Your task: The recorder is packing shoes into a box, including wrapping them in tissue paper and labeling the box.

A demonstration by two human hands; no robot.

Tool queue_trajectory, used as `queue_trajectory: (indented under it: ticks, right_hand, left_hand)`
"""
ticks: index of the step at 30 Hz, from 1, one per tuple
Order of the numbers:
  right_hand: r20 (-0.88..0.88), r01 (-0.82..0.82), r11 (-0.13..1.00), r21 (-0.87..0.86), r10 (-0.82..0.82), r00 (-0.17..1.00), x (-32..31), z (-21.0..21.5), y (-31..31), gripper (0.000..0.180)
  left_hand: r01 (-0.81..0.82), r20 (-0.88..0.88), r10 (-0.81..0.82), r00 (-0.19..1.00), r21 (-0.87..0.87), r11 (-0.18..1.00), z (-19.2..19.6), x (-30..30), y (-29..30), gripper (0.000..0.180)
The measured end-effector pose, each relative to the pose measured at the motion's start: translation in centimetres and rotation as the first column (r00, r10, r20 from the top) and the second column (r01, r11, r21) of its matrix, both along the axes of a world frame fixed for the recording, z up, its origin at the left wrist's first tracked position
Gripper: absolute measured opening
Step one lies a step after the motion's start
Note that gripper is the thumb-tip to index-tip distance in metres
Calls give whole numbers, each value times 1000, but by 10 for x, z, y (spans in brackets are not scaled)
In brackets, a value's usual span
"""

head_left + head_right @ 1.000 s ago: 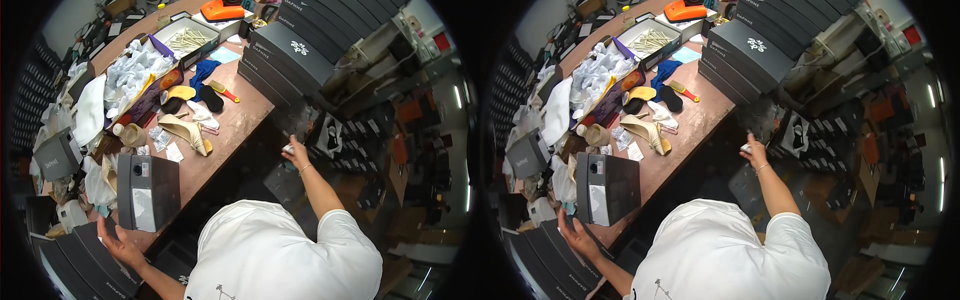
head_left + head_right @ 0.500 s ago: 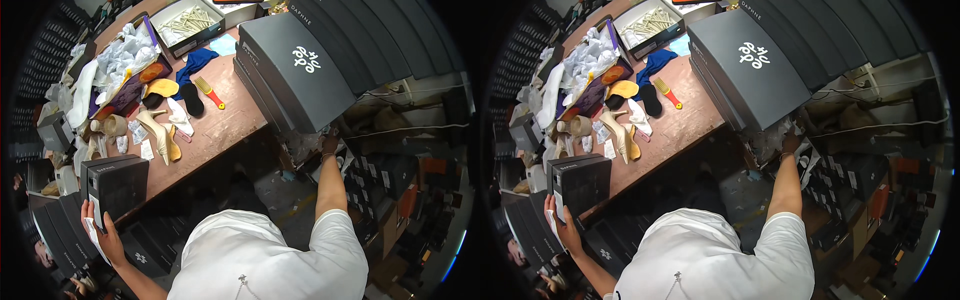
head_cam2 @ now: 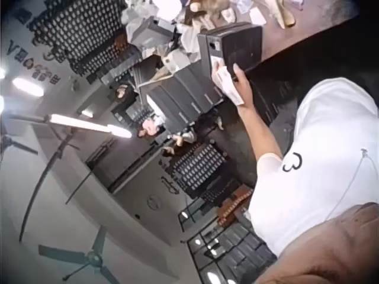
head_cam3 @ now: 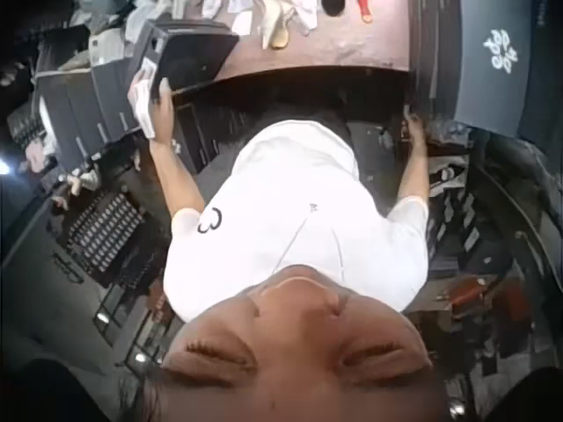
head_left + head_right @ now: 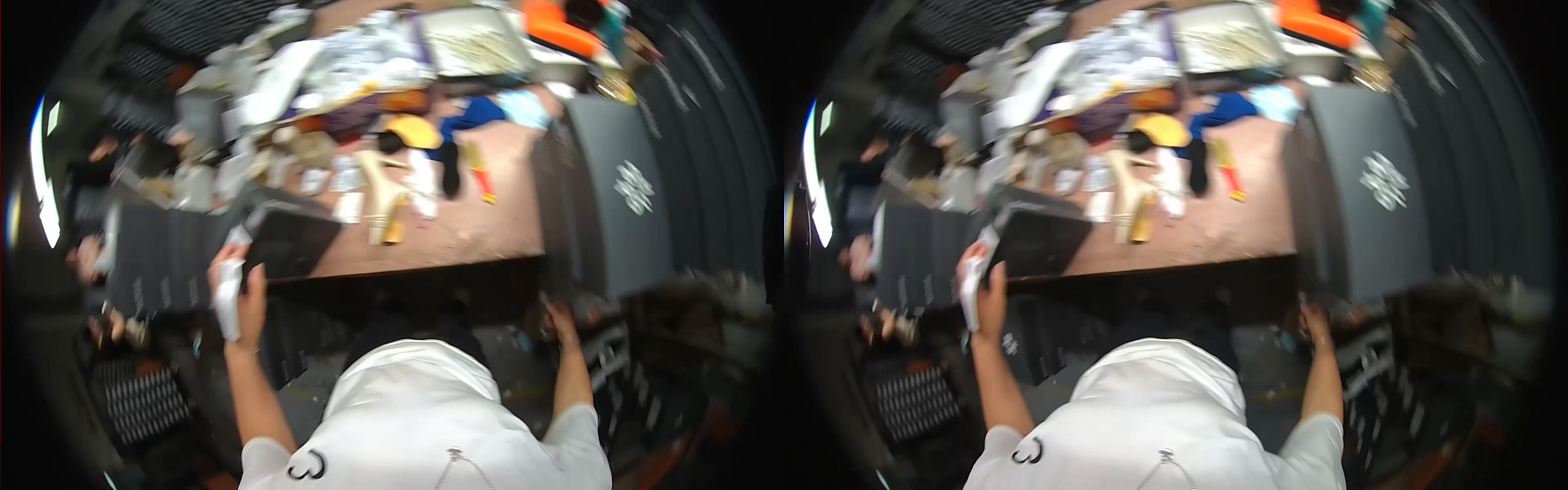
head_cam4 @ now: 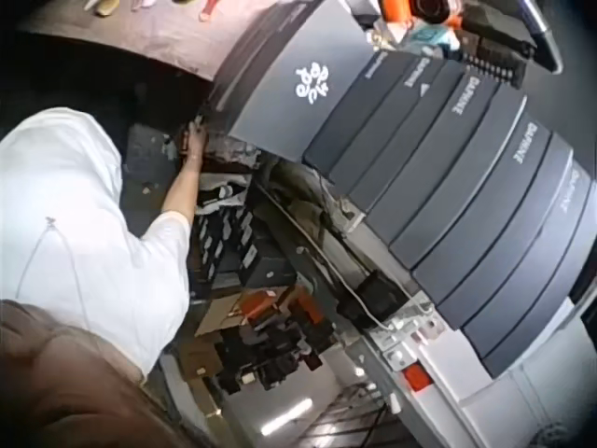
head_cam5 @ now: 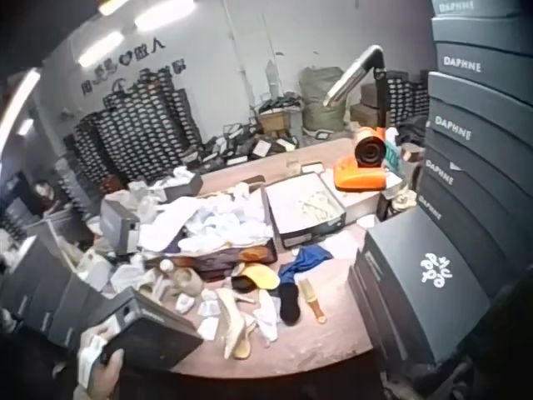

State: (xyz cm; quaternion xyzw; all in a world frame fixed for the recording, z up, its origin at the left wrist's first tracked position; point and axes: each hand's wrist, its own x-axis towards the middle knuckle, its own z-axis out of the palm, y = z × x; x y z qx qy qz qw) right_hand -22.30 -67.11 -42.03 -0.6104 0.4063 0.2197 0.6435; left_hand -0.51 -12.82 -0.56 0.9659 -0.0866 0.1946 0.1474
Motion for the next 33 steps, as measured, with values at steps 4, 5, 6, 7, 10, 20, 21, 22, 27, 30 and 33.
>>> queue_trajectory:
  ticks: [4,5,6,7,10,20,21,22,27,30,33]
  right_hand:
    - [141,-320,947,-11,318,937,46,44,142,14]
    - [238,-354,935,-18,348,907,67,65,172,12]
    - [321,-381,922,-73,384,866,89,85,198,12]
    - [393,-388,911,-137,410,823,113,107,220,12]
    - [543,-332,930,-158,363,757,184,198,281,13]
    - [719,-41,726,-686,686,113,328,384,469,17]
    - [673,32,675,-738,731,115,340,377,481,18]
    - [628,96,621,-778,769,120,351,366,493,20]
    - [659,100,655,-749,722,211,359,355,511,23]
    - [650,88,648,-757,730,211,360,356,510,23]
    - [656,73,658,-749,721,223,359,356,510,22]
  left_hand:
    - [-7,87,9,996,-21,1000,-5,21,54,34]
    - [-23,96,25,995,-15,1000,-5,23,66,34]
    - [-51,91,52,994,-9,999,-7,24,79,34]
    - [-63,82,64,995,-15,998,-13,29,90,34]
    - [-20,55,29,998,-165,986,-25,42,121,38]
    - [440,-94,-501,861,-359,823,-39,108,163,36]
    - [489,-112,-558,822,-361,794,-40,115,163,35]
    - [497,-135,-588,797,-407,766,-42,120,165,36]
    - [494,-101,-593,798,-452,742,-51,137,177,38]
    - [442,-158,-589,792,-517,733,-45,141,176,36]
    - [382,-192,-546,815,-530,757,-43,139,173,31]
